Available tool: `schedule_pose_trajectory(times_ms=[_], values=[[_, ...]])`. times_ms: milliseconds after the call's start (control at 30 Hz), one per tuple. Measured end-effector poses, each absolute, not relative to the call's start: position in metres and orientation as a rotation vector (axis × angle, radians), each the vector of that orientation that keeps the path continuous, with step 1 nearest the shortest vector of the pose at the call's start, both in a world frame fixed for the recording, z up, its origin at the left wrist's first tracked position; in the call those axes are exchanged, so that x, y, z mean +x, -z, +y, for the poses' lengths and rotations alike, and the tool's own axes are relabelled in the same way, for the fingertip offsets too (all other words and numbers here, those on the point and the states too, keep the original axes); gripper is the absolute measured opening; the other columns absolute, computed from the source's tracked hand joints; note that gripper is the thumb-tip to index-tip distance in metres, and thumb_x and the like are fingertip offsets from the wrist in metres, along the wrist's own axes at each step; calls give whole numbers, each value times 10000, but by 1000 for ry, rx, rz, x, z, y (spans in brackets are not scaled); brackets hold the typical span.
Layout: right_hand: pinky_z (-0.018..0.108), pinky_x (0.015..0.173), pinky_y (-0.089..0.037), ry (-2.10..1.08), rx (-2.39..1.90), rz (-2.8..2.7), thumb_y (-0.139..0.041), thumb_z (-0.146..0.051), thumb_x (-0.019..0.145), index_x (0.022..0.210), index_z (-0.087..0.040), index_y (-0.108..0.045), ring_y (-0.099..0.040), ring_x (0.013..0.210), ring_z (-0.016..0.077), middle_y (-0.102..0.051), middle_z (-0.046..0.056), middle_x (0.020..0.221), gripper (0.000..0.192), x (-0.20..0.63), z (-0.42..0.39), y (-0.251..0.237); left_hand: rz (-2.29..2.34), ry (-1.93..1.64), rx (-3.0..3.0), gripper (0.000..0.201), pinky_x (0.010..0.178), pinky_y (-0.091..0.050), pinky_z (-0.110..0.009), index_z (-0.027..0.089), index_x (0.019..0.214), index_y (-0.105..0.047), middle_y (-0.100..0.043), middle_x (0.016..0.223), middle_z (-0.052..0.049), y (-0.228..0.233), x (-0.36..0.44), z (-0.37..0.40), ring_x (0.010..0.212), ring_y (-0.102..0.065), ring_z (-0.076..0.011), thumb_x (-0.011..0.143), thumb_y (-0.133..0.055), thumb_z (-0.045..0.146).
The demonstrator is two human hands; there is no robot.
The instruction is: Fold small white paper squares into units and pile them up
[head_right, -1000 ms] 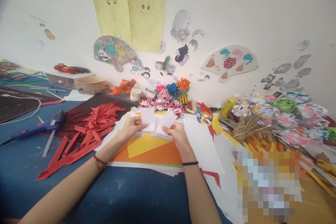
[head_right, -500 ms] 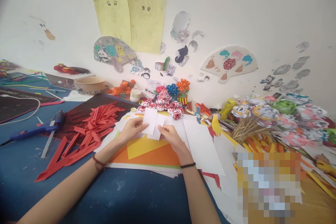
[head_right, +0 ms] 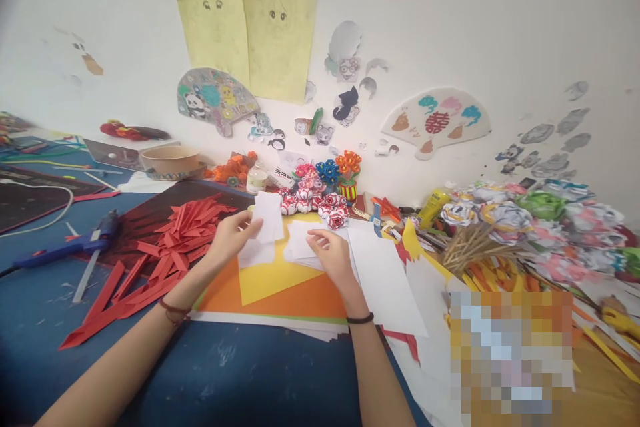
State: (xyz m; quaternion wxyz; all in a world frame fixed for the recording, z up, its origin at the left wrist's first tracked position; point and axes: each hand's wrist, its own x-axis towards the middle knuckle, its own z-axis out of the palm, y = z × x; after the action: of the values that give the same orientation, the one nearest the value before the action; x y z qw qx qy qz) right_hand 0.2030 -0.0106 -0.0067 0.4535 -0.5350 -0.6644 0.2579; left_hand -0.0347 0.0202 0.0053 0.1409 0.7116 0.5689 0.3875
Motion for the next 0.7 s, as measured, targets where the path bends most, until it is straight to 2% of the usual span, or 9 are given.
schedule_pose_trajectory(times_ms=[67, 167, 233, 300, 400, 467, 567, 633, 700], values=[[391, 868, -434, -380, -1395, -1823, -652, -420, 750, 1021, -211, -678, -580, 965, 257, -660, 92, 1030, 344, 208, -10, 11, 1940, -1100, 2110, 314, 682, -388, -310, 153, 873, -606, -600, 908, -100, -8, -44, 22, 817, -542, -240, 819, -477, 434], [406, 956, -379, -214, -1416, -2036, -703, -387, 712, 1131, -219, -625, -519, 1107, 280, -610, 101, 1172, 459, 208, -11, 20, 2211, -1182, 2221, 418, 789, -385, -397, 147, 1165, -505, -506, 1162, -161, -8, -45, 19, 1031, -469, -320, 799, -534, 347], [399, 961, -372, -171, -1425, -2095, -704, -383, 714, 1159, -216, -609, -516, 1123, 286, -603, 107, 1193, 484, 207, -12, 24, 2126, -1124, 2333, 406, 796, -393, -399, 165, 1193, -478, -502, 1157, -143, -6, -38, 15, 1029, -468, -307, 808, -524, 286], [379, 943, -376, -167, -1420, -2123, -673, -385, 749, 1136, -232, -623, -539, 1101, 279, -624, 95, 1170, 419, 206, -14, 23, 1964, -1046, 2445, 333, 794, -402, -387, 183, 1141, -509, -518, 1113, -118, -3, -29, 12, 1002, -481, -284, 814, -513, 249], [324, 816, -409, -185, -1437, -2119, -576, -392, 827, 1013, -247, -672, -608, 952, 251, -685, 72, 1039, 255, 205, -16, 14, 1734, -987, 2613, 286, 835, -393, -392, 200, 1102, -529, -522, 1117, -100, 1, -19, 8, 1035, -477, -271, 817, -501, 202], [292, 686, -397, -166, -1466, -2089, -489, -380, 877, 860, -223, -689, -617, 787, 222, -703, 70, 881, 255, 204, -17, 7, 1616, -968, 2679, 285, 866, -380, -403, 206, 1100, -532, -522, 1139, -98, 4, -15, 5, 1065, -472, -269, 818, -498, 186], [266, 563, -326, -166, -1443, -1977, -420, -370, 903, 650, -188, -612, -518, 585, 166, -618, 37, 634, 367, 201, -19, -2, 1529, -1050, 2624, 377, 895, -373, -416, 199, 1186, -483, -500, 1212, -115, 8, -12, 5, 1123, -454, -274, 813, -528, 217], [257, 523, -287, -200, -1386, -1841, -424, -403, 896, 596, -184, -546, -435, 530, 139, -521, 1, 547, 391, 197, -21, -6, 1475, -1182, 2498, 519, 920, -366, -421, 176, 1272, -411, -471, 1273, -139, 10, -12, 7, 1151, -443, -276, 790, -577, 273], [252, 500, -264, -249, -1340, -1695, -440, -447, 881, 575, -187, -498, -379, 512, 126, -448, -20, 516, 405, 194, -23, -8, 1380, -1260, 2314, 605, 902, -391, -393, 162, 1300, -390, -486, 1277, -145, 10, -11, 9, 1098, -492, -258, 765, -613, 336]])
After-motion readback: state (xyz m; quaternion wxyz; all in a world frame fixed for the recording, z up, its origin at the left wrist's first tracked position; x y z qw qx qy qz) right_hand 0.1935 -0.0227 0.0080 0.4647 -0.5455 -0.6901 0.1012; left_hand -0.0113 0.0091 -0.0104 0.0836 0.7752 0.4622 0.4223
